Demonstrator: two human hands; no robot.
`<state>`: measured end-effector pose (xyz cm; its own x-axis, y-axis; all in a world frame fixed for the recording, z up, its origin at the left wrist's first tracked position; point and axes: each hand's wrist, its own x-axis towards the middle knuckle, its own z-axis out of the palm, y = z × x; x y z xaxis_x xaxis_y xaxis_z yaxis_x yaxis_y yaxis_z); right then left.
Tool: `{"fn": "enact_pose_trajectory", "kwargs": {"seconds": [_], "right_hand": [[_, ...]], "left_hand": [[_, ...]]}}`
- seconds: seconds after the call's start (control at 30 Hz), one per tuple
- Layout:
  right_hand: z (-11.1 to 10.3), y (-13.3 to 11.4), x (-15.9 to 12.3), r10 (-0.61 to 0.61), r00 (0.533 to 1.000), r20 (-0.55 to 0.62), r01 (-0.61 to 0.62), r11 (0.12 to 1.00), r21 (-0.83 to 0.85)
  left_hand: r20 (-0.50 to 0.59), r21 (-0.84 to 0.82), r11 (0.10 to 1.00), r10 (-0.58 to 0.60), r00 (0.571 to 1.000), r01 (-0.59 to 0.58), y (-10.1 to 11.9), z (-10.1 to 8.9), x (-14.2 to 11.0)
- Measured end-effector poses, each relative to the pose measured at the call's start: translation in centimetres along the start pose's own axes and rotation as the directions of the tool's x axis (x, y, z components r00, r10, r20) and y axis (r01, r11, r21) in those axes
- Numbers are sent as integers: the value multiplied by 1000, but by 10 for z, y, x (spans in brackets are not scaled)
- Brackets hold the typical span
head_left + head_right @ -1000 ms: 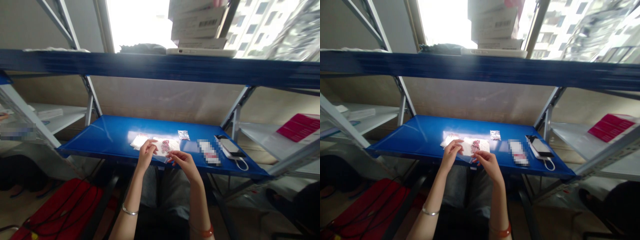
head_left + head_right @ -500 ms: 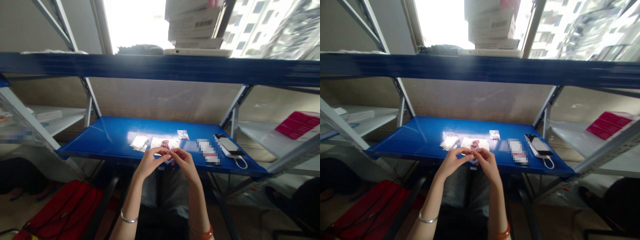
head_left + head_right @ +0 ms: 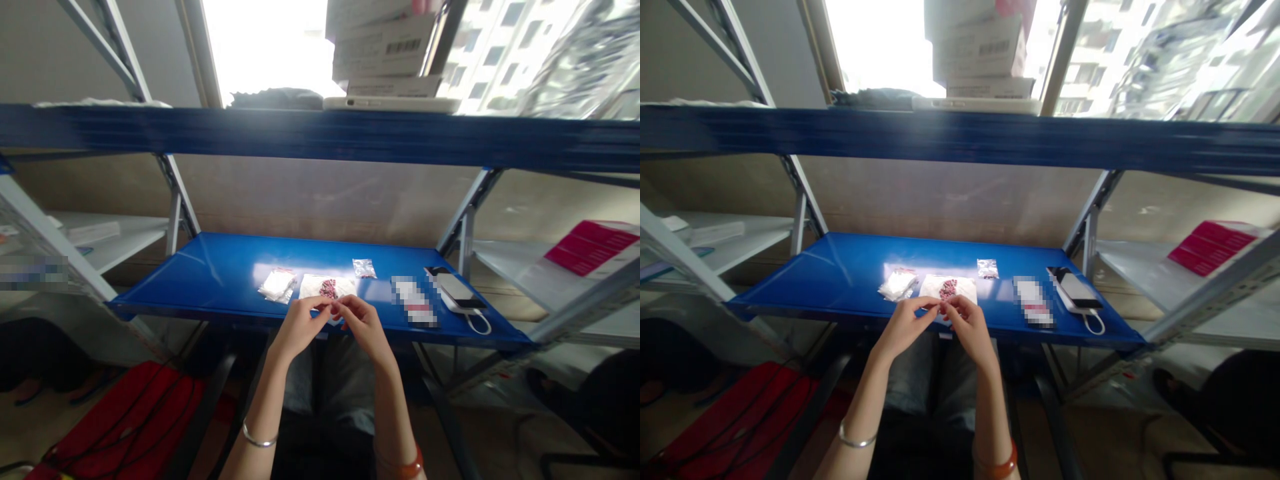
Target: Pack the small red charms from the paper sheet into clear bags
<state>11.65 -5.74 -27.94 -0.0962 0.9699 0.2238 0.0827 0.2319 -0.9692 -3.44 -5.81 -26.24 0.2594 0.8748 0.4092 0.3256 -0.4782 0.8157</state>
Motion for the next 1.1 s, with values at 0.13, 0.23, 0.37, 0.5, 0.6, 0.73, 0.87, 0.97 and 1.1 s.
{"fn": "enact_pose_trajectory", "kwargs": {"seconds": [0.13, 0.23, 0.37, 0.5, 0.6, 0.73, 0.87, 0.97, 1.1], "right_hand": [[7, 4, 2, 1, 1000, -13, -2, 996, -89], [13, 6, 3, -46, 998, -45, 38, 987, -158], [21, 4, 3, -153, 981, -119, 123, 966, -226], [26, 0, 2, -187, 964, -187, 134, 955, -264], [28, -2, 0, -196, 959, -206, 130, 947, -295], [33, -2, -2, -180, 961, -209, 101, 935, -340], [38, 3, -2, -165, 946, -281, 56, 932, -358], [39, 6, 1, -170, 925, -339, 48, 939, -341], [38, 9, 3, -248, 848, -468, 82, 934, -347]], "left_hand": [[-29, 155, 987, 39, 999, -34, -3, 4, 1], [-49, 253, 967, 58, 997, -43, -6, 6, 3], [-141, 377, 925, 115, 983, -54, -8, 9, 4], [-226, 487, 872, 185, 956, -53, -11, 16, 4], [-274, 504, 863, 199, 941, -35, -14, 19, 5], [-424, 502, 864, 203, 883, 43, -17, 15, 6], [-434, 466, 885, 219, 874, 10, -16, 8, 7], [-375, 437, 898, 228, 898, -46, -15, 9, 7], [-360, 410, 908, 249, 899, -88, -16, 17, 7]]}}
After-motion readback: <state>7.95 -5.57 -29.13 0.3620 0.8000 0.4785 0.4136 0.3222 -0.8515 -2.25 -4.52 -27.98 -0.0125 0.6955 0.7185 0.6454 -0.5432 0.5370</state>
